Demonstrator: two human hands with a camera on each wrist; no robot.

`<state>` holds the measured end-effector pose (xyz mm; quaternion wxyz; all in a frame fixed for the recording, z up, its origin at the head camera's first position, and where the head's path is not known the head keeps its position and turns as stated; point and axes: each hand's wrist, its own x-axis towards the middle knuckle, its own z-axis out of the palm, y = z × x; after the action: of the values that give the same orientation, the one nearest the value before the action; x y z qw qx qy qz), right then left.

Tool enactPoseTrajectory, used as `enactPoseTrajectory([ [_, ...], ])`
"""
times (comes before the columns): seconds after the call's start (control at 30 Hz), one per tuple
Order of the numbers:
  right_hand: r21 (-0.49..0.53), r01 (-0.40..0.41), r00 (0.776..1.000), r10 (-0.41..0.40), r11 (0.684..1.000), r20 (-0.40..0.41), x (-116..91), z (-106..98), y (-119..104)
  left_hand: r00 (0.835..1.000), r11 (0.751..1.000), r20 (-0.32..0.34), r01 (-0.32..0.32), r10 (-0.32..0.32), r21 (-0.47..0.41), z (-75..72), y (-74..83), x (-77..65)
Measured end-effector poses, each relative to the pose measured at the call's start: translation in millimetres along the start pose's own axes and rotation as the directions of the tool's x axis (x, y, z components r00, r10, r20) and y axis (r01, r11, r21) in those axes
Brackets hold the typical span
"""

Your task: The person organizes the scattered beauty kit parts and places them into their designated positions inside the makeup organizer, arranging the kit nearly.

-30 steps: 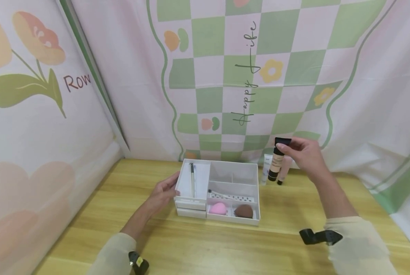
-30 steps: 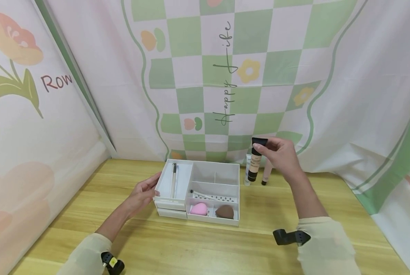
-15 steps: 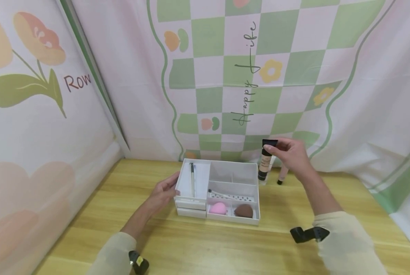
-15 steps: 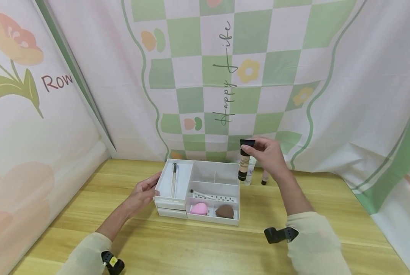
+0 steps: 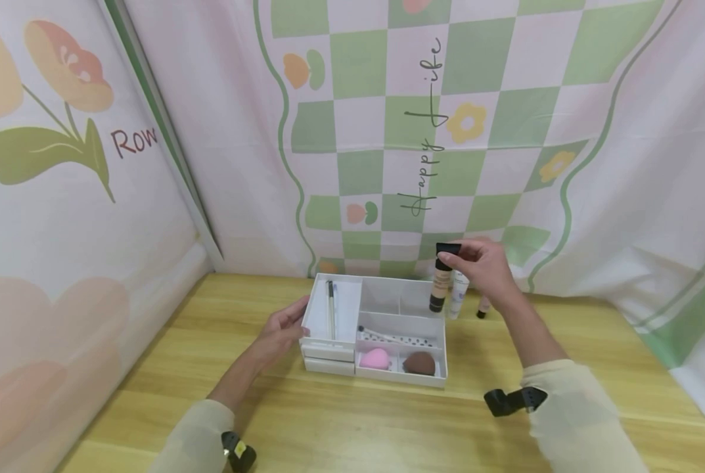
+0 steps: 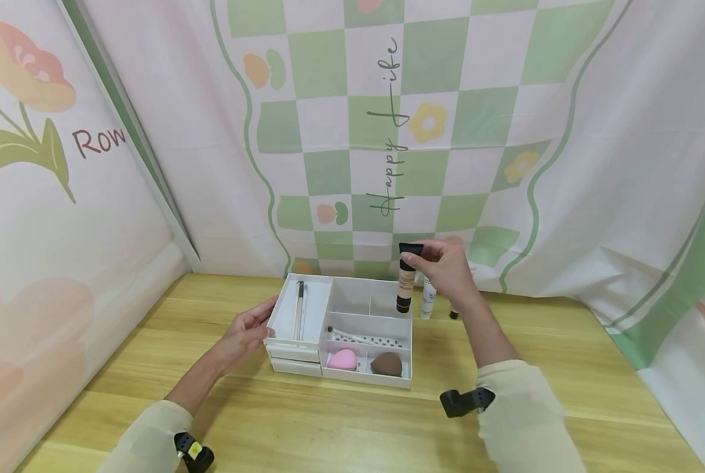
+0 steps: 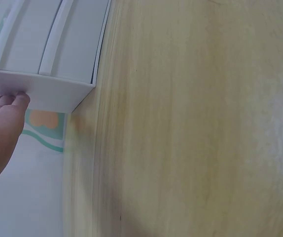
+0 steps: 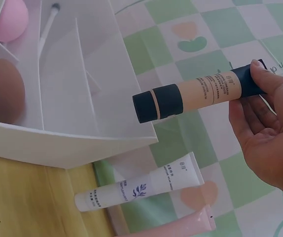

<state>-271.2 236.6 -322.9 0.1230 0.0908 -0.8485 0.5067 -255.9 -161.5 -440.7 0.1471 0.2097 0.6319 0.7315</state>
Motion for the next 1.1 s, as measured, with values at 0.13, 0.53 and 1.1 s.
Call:
enactPoseTrajectory([
  [0.13, 0.005, 0.020, 0.999, -0.020, 1.000, 0.028, 4, 6, 0, 1.000, 1.000, -0.002, 0.004, -0.004, -0.006, 0.3, 0.3, 0.1],
  [0.53, 0.004, -0.045, 0.995, 0.044, 0.999, 0.086, 11, 18, -1, 1.000, 1.000, -0.015, 0.019, -0.018, 0.003, -1.4, -2.6, 1.8],
  [1.1, 0.105, -0.035, 0.999, 0.031, 0.994, 0.034, 23, 50, 8, 0.999, 0.999, -0.024, 0.040, -0.039, 0.032, -0.3, 0.0, 1.2],
])
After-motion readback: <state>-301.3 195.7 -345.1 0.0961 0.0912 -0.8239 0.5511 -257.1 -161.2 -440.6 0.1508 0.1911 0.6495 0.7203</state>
